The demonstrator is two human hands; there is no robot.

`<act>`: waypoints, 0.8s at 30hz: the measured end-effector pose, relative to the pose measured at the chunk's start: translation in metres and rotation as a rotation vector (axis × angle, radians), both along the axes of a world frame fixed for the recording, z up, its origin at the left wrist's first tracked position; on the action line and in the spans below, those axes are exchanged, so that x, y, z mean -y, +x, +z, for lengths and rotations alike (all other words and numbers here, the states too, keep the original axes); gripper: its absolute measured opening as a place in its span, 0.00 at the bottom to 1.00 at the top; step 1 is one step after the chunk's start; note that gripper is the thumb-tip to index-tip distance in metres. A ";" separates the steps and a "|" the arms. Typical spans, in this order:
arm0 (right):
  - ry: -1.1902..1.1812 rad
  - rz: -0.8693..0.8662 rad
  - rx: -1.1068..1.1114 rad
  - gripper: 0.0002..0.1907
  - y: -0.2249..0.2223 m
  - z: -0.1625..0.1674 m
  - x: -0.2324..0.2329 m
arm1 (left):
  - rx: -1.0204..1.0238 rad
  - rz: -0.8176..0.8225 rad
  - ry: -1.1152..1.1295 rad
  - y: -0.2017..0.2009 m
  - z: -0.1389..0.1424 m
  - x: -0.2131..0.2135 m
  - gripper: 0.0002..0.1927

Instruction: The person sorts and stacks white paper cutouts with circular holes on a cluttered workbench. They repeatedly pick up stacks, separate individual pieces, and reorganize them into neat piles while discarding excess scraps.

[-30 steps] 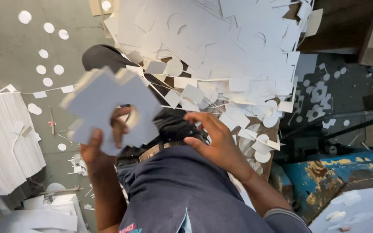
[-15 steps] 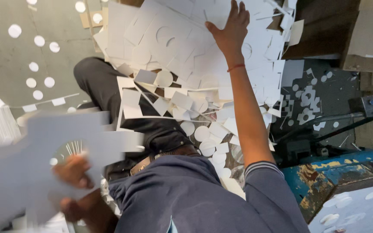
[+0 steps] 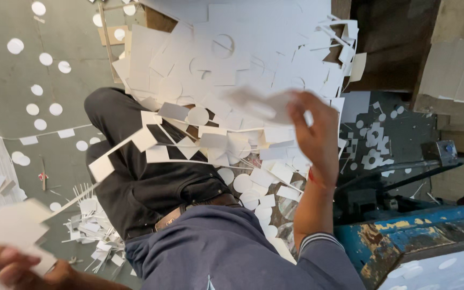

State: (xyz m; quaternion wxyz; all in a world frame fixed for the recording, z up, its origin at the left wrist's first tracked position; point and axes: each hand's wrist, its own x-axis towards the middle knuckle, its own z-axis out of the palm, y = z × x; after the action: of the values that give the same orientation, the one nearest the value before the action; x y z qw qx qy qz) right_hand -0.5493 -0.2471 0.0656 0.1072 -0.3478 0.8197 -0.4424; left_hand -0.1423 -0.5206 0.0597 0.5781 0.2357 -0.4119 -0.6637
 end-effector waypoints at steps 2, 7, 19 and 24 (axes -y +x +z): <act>-0.062 0.465 0.145 0.11 0.037 0.032 0.007 | 0.148 -0.237 -0.066 -0.042 0.018 -0.018 0.48; -0.198 0.498 0.034 0.13 0.089 0.026 0.066 | 0.476 -1.168 0.027 -0.130 0.007 -0.062 0.46; -0.255 0.655 0.640 0.48 0.147 -0.099 0.093 | -0.489 -0.510 0.639 -0.110 -0.020 -0.039 0.21; -0.646 1.024 1.082 0.46 0.192 -0.080 0.090 | -0.618 -0.503 0.584 -0.092 -0.018 -0.024 0.21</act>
State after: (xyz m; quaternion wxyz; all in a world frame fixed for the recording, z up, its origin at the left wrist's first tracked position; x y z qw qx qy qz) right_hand -0.3576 -0.3368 -0.0142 0.5721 -0.4316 0.2253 -0.6601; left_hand -0.2338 -0.4965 0.0414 0.4050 0.0734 -0.0624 -0.9092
